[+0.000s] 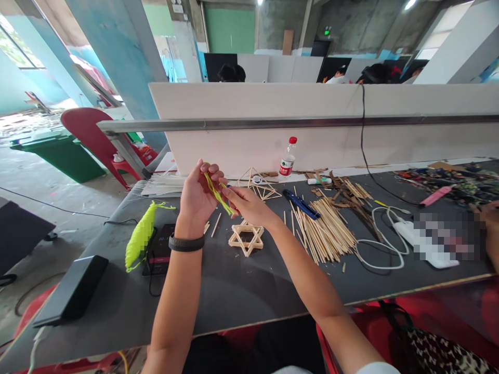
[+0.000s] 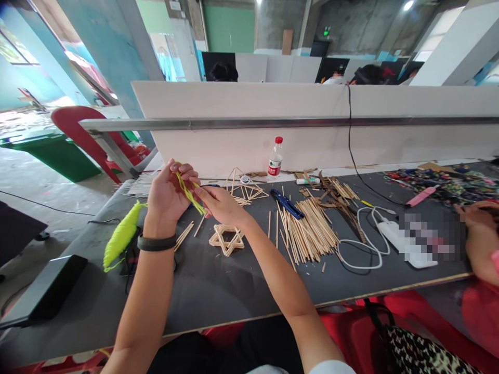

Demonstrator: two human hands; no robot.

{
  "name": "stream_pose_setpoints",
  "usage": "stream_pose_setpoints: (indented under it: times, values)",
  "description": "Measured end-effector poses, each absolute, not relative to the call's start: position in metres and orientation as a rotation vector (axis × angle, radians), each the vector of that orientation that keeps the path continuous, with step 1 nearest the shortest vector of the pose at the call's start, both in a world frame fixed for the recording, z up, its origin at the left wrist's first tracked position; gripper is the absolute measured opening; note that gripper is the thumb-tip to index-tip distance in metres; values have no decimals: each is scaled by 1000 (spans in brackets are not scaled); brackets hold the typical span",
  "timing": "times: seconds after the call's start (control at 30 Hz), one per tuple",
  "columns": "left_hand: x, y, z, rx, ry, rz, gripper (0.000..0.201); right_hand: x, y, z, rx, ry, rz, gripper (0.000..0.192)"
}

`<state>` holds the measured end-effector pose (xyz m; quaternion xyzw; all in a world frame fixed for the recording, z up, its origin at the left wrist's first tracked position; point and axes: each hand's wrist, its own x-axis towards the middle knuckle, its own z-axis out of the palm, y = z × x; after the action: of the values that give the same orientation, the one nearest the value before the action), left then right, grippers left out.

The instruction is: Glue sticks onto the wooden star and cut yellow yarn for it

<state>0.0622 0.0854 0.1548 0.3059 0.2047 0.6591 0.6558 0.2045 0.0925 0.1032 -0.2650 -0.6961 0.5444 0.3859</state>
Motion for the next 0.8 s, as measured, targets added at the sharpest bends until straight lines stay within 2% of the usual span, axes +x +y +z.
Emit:
stream_pose_setpoints:
  times: [0.2,0.5,0.8]
  values:
    - [63,86,153,725,491,1530,37,201,88,104,-765,-1849,1284,45]
    - [69,78,158,735,494,1539,37,204,83,112,-792,-1839,1403,56]
    - [76,73,159,834,521,1659,36,203,81,113,-722,-1966,1296,47]
